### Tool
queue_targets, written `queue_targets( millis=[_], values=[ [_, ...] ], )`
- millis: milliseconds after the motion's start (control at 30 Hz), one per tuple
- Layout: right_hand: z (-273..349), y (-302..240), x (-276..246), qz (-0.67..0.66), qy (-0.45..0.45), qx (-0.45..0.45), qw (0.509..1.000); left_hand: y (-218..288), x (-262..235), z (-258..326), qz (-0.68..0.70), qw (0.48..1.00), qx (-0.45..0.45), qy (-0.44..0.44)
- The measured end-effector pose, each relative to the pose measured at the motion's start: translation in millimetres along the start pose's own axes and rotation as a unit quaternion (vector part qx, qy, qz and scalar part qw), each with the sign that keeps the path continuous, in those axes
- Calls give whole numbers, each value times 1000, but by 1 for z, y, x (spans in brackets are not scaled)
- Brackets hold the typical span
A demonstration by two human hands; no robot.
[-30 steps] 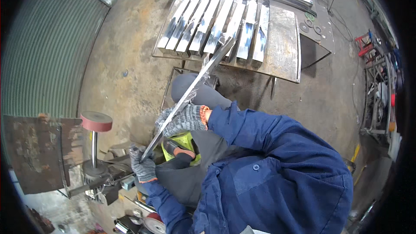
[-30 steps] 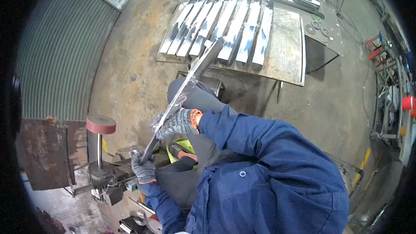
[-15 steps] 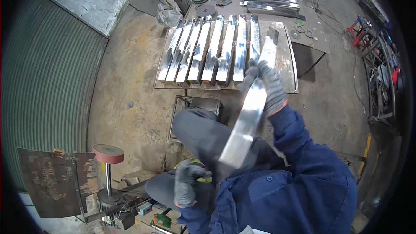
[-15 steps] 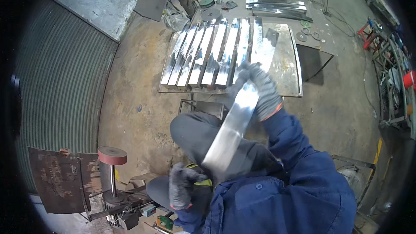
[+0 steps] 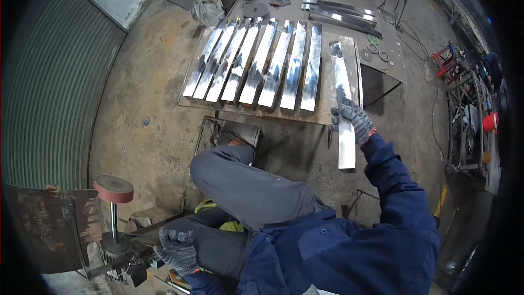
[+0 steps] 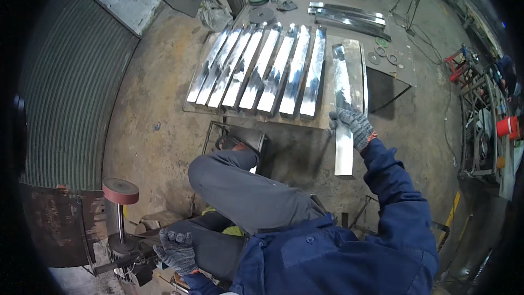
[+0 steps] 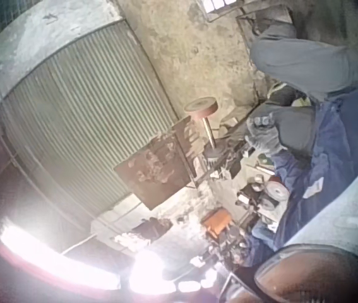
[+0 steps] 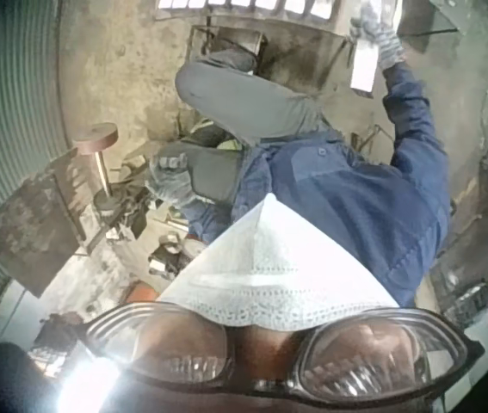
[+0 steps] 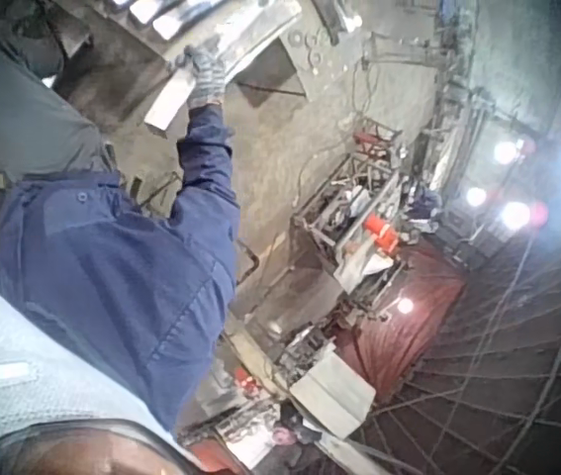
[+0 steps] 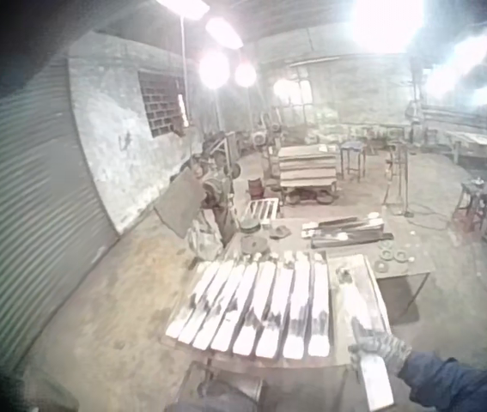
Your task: Polishing curved metal parts on a belt sander.
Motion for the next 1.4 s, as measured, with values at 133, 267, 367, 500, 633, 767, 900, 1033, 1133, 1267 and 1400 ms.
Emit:
queue_targets(
  millis=[133, 267, 367, 500, 633, 767, 900, 1033, 1133, 1267, 1400],
  values=[
    [-35, 30, -34, 5, 36, -9, 999, 8, -7, 13, -28, 999, -14, 31],
    [-80, 42, -86, -3, -8, -26, 1000, 4, -10, 21, -22, 999, 3, 30],
    [-104, 24, -74, -2, 94, -13, 995, 5, -21, 36, -7, 996, 49, 79],
    [-140, 6, -88, 10, 131, 29, 991, 9, -47, 38, -27, 998, 47, 8],
    [-184, 31, -137, 45, 206, 37, 977, 9, -94, 43, -8, 995, 83, 49],
    [-202, 48, -209, 236, 187, -9, 954, 12, -97, 32, 266, 958, 12, 107],
    [-190, 44, -162, 488, 205, -12, 849, 9, -53, 18, -20, 1000, 22, 6],
    [-172, 22, -125, 75, 234, 37, 969, 2, -58, 1, 10, 997, 22, 67],
    [-174, 3, -126, 127, 214, 9, 968, -3, -47, -12, 28, 999, -15, 42],
    [-190, -2, -129, 264, 143, 27, 954, -7, -24, -31, 45, 998, -30, -14],
    [-206, 6, -147, 253, 147, -2, 956, -10, -27, -38, 62, 995, -47, -66]
  ],
)
Point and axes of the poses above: each hand's wrist, its own z-axis away from the middle knuckle, its own x-axis out of the palm, y = z × x, the point moved 1 cm from there along -z, towards the middle knuckle, and after that the axes turned 7 degrees about -y, right-handed, at the moved point
